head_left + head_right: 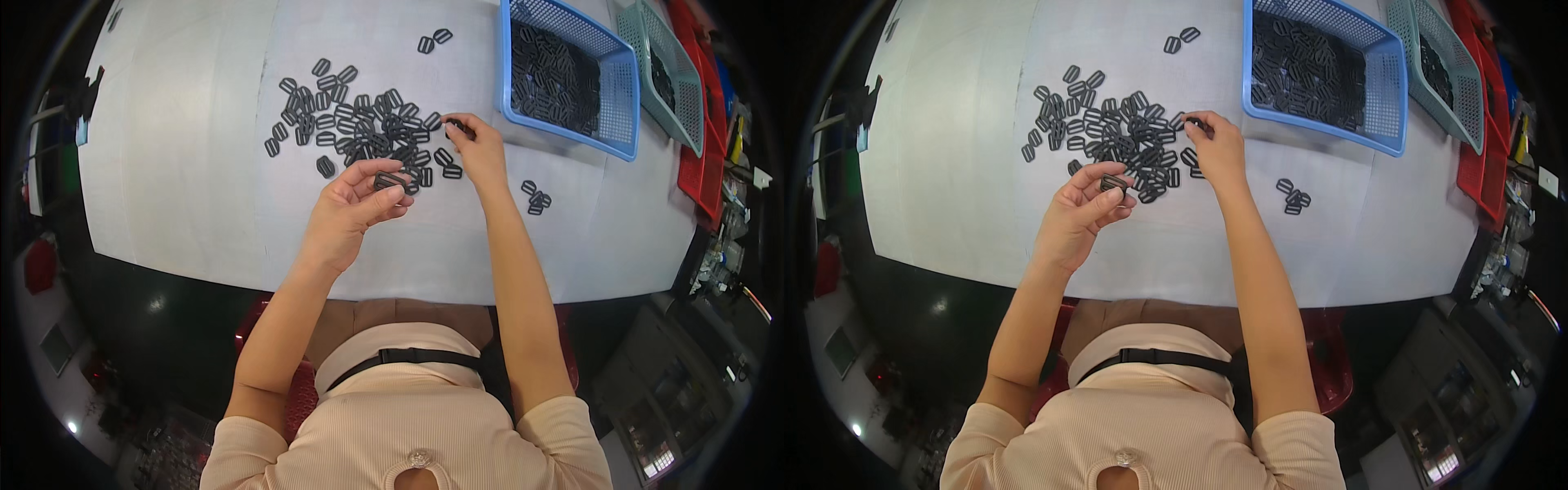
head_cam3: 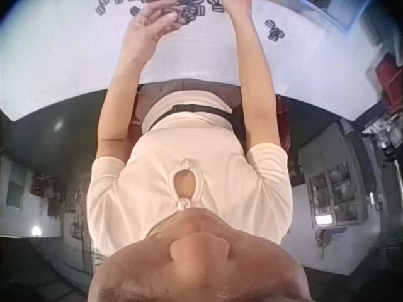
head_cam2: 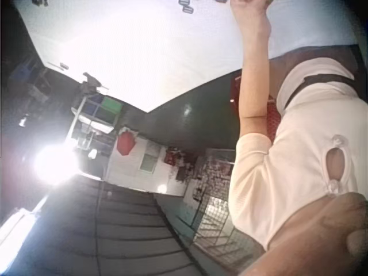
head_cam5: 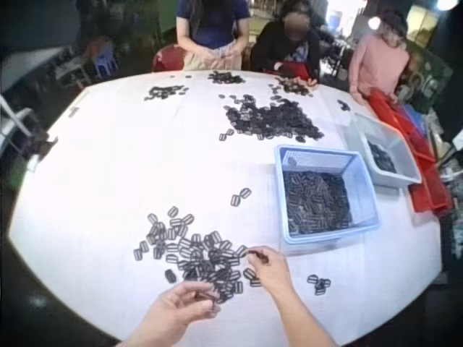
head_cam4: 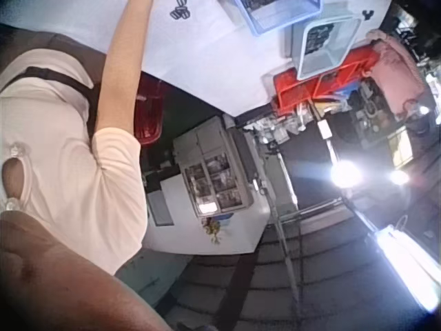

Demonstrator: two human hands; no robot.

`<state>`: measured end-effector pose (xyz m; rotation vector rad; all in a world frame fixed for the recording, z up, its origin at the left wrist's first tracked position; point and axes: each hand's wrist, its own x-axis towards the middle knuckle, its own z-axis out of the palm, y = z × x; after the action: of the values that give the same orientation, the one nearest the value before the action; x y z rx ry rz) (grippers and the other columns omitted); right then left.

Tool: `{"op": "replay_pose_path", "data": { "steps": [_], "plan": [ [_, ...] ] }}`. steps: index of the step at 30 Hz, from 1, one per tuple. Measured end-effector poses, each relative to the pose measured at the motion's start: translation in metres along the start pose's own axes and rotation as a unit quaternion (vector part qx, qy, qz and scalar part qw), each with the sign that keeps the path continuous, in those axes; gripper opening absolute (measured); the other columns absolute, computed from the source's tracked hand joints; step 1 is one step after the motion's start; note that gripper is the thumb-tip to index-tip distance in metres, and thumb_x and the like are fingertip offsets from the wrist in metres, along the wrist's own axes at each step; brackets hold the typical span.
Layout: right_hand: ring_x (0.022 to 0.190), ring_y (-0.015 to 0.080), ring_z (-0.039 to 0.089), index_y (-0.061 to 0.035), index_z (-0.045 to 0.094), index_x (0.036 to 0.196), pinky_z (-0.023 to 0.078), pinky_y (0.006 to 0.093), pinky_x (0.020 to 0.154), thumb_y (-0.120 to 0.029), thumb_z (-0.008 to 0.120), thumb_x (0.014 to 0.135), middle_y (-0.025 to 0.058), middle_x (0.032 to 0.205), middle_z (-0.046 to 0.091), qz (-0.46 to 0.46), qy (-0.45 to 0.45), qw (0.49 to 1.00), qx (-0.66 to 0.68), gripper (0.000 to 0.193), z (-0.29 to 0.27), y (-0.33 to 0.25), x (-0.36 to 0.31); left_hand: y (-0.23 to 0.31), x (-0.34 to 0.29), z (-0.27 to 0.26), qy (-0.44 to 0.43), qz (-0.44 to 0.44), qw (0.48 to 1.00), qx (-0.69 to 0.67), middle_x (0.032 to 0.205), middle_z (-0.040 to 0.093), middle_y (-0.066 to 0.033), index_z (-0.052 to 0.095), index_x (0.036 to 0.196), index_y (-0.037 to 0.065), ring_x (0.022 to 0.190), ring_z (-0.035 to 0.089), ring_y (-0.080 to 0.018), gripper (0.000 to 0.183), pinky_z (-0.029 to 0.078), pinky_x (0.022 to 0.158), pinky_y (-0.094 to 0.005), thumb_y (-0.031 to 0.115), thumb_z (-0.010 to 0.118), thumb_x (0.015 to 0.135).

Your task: The person sorts black plastic buckles on a white table, picking them up individually and placing them in groups or into a blue plastic basket.

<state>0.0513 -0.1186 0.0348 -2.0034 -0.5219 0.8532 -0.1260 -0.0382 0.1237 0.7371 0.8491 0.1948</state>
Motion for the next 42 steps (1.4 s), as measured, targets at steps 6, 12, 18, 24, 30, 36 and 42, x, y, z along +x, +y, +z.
{"op": "replay_pose_path", "data": {
  "steps": [6, 12, 18, 24, 30, 36, 42],
  "plan": [
    [0.052, 0.0091, 0.052, -0.0015, 0.056, 0.087, 0.035, 0.0182, 0.043, -0.020, 0.053, 0.085, 0.0073, 0.073, 0.059, 0.153, -0.048, 0.908, 0.388, 0.019, -0.026, -0.030, -0.116, -0.010, -0.028, 0.016, -0.044, -0.052, 0.998, 0.014, 0.081, 0.060, -0.0080, 0.055, 0.098, 0.000, 0.070, 0.059, -0.0130, 0.020, 0.050, 0.061, -0.0222, 0.013, 0.053, 0.084],
    [0.047, 0.0101, 0.052, -0.0005, 0.054, 0.089, 0.033, 0.0174, 0.038, -0.022, 0.049, 0.088, 0.0080, 0.071, 0.058, 0.176, -0.078, 0.887, 0.421, 0.023, -0.035, -0.026, -0.144, -0.021, -0.035, 0.017, -0.117, -0.111, 0.987, -0.026, 0.081, 0.059, -0.0091, 0.054, 0.094, 0.000, 0.069, 0.059, -0.0129, 0.026, 0.051, 0.059, -0.0223, 0.024, 0.045, 0.089],
    [0.051, 0.0083, 0.052, 0.0020, 0.053, 0.093, 0.036, 0.0180, 0.041, -0.020, 0.048, 0.087, 0.0063, 0.069, 0.057, 0.136, -0.041, 0.923, 0.357, 0.023, -0.027, -0.029, -0.152, -0.030, -0.033, 0.020, -0.032, -0.106, 0.992, 0.057, 0.079, 0.057, -0.0068, 0.049, 0.095, 0.003, 0.061, 0.054, -0.0095, 0.022, 0.046, 0.051, -0.0192, 0.023, 0.044, 0.089],
    [0.046, 0.0058, 0.043, 0.0000, 0.054, 0.085, 0.031, 0.0170, 0.041, -0.020, 0.051, 0.086, 0.0041, 0.064, 0.054, 0.169, -0.133, 0.906, 0.364, 0.020, -0.034, -0.005, -0.144, -0.052, -0.010, 0.004, -0.047, -0.157, 0.986, -0.013, 0.067, 0.050, -0.0020, 0.046, 0.084, 0.005, 0.049, 0.040, -0.0067, 0.019, 0.027, 0.042, -0.0192, 0.023, 0.043, 0.090],
    [0.049, 0.0149, 0.046, -0.0034, 0.049, 0.074, 0.036, 0.0259, 0.045, -0.025, 0.060, 0.079, 0.0041, 0.060, 0.051, 0.090, -0.012, 0.995, 0.044, 0.025, -0.027, 0.030, -0.086, -0.059, 0.039, 0.007, -0.006, -0.122, 0.985, 0.123, 0.055, 0.046, 0.0007, 0.048, 0.073, 0.008, 0.042, 0.036, -0.0066, 0.026, 0.029, 0.039, -0.0193, 0.029, 0.046, 0.088],
    [0.064, 0.0264, 0.054, -0.0055, 0.050, 0.076, 0.041, 0.0349, 0.057, -0.025, 0.068, 0.069, 0.0091, 0.069, 0.056, -0.049, 0.065, 0.973, -0.216, 0.027, -0.011, 0.048, -0.050, -0.066, 0.093, 0.008, -0.007, 0.207, 0.839, 0.504, 0.081, 0.057, -0.0063, 0.056, 0.097, 0.005, 0.067, 0.056, -0.0156, 0.019, 0.044, 0.055, -0.0262, 0.012, 0.057, 0.079],
    [0.061, 0.0171, 0.057, -0.0060, 0.051, 0.083, 0.042, 0.0279, 0.051, -0.017, 0.066, 0.072, 0.0044, 0.070, 0.056, 0.074, -0.048, 0.996, 0.008, 0.022, -0.031, 0.061, -0.066, -0.070, 0.113, 0.021, -0.070, 0.315, 0.609, 0.725, 0.089, 0.053, -0.0082, 0.052, 0.090, 0.005, 0.084, 0.054, -0.0244, 0.026, 0.045, 0.065, -0.0349, 0.012, 0.065, 0.069]
  ]
}}
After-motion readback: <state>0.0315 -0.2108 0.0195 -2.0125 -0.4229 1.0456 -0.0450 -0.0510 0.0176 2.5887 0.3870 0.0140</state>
